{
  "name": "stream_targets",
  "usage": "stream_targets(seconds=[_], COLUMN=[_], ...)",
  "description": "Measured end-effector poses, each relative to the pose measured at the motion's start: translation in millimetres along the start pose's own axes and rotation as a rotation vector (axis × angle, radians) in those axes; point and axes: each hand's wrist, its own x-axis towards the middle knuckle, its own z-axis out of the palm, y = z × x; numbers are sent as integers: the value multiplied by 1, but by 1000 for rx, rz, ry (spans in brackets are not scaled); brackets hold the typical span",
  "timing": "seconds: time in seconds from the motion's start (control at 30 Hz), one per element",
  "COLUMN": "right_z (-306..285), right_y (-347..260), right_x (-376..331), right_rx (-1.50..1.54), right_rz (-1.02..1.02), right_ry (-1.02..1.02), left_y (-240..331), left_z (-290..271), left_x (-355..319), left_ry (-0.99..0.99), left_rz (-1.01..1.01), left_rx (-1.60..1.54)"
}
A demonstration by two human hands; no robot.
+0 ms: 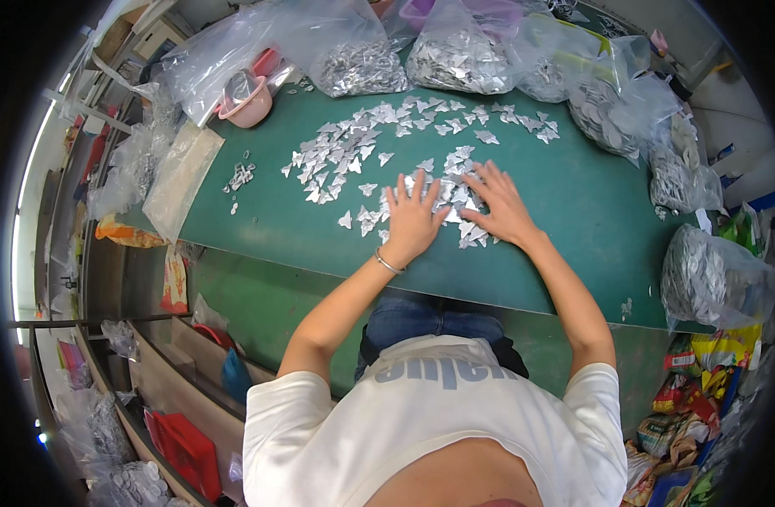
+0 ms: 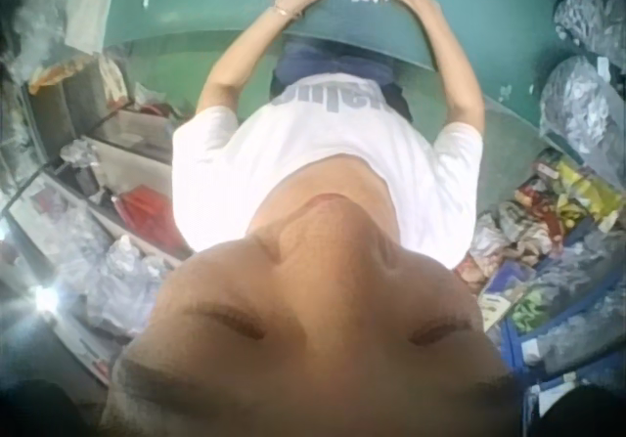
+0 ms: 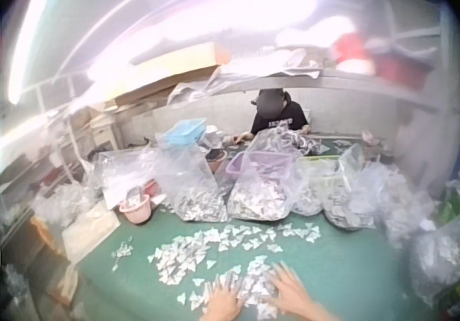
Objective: The person gathers small metal butterfly-shaped pieces by hand from a table, places them into plastic bags on a shelf, and then sorts individual metal rings into a bowl.
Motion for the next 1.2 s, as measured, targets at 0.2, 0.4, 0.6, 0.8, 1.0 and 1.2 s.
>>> stream_targets(seconds=[0.2,0.4,0.6,0.8,1.0,1.2], right_z=[-13,-38,-37,-27,-24,-29], right_y=[-10,-7,-19,-31,-35,-48], right_x=[-24,-59,-61,-93,-82,-104], right_rx=[54,178,26,231,86,169], right_rz=[-116,-72,-4,148,143,143], right_ry=[-121,-142,-144,-26,42,11], left_y=[22,60,89,76,74,79], left_z=[-19,-29,-49,4,32,26], left_x=[-27,-53,-93,-131,-118,-112], left_ry=[-69,-122,-596,-1120,-1166,-1151], left_rz=[173,177,119,-826,-992,-1018], left_rx=[-162,-304,-1372,-2078,-2518,-2656])
